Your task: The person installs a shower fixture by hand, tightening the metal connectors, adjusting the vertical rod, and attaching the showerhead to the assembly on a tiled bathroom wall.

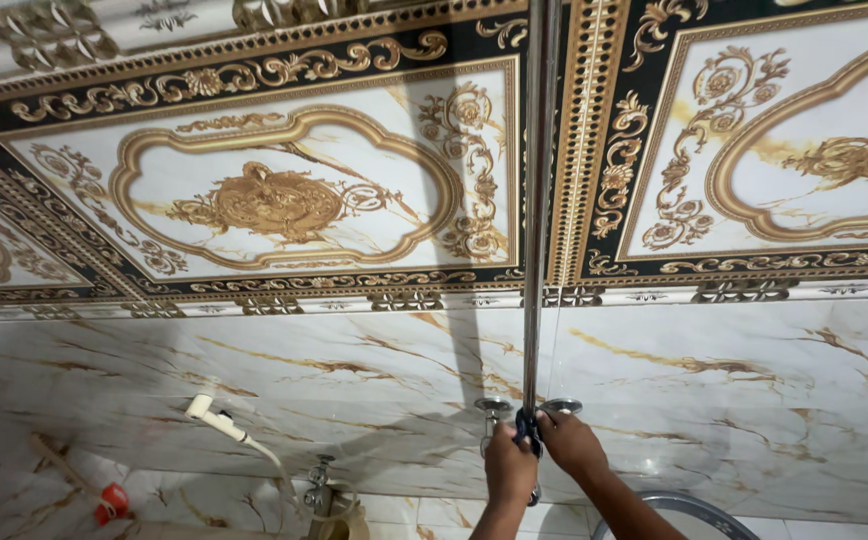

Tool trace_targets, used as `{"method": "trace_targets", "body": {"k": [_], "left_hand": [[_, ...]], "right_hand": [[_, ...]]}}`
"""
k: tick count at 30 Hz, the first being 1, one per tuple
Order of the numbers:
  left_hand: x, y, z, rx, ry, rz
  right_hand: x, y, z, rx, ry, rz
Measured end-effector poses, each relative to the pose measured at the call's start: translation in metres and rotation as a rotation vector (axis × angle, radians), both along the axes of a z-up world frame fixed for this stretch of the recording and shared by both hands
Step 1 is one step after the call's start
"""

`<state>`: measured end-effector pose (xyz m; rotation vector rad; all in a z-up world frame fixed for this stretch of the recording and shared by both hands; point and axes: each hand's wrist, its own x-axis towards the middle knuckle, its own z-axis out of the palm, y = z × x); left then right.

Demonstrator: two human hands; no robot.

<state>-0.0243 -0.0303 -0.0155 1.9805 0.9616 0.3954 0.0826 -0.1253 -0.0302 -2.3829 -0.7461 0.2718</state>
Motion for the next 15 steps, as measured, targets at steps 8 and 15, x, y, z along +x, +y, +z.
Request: {"method": "trace_targets", "body": {"k": [8, 15], "left_hand": [[0.011, 0.002, 0.025, -0.027, 0.039, 0.055], [0.007, 0.006, 0.07, 0.07, 0.226, -0.053]], "right_hand": [[-0.028, -0.013, 0.021, -0.056, 0.2, -0.171], [-0.037, -0.022, 0.04, -0.051, 0.244, -0.141]]}}
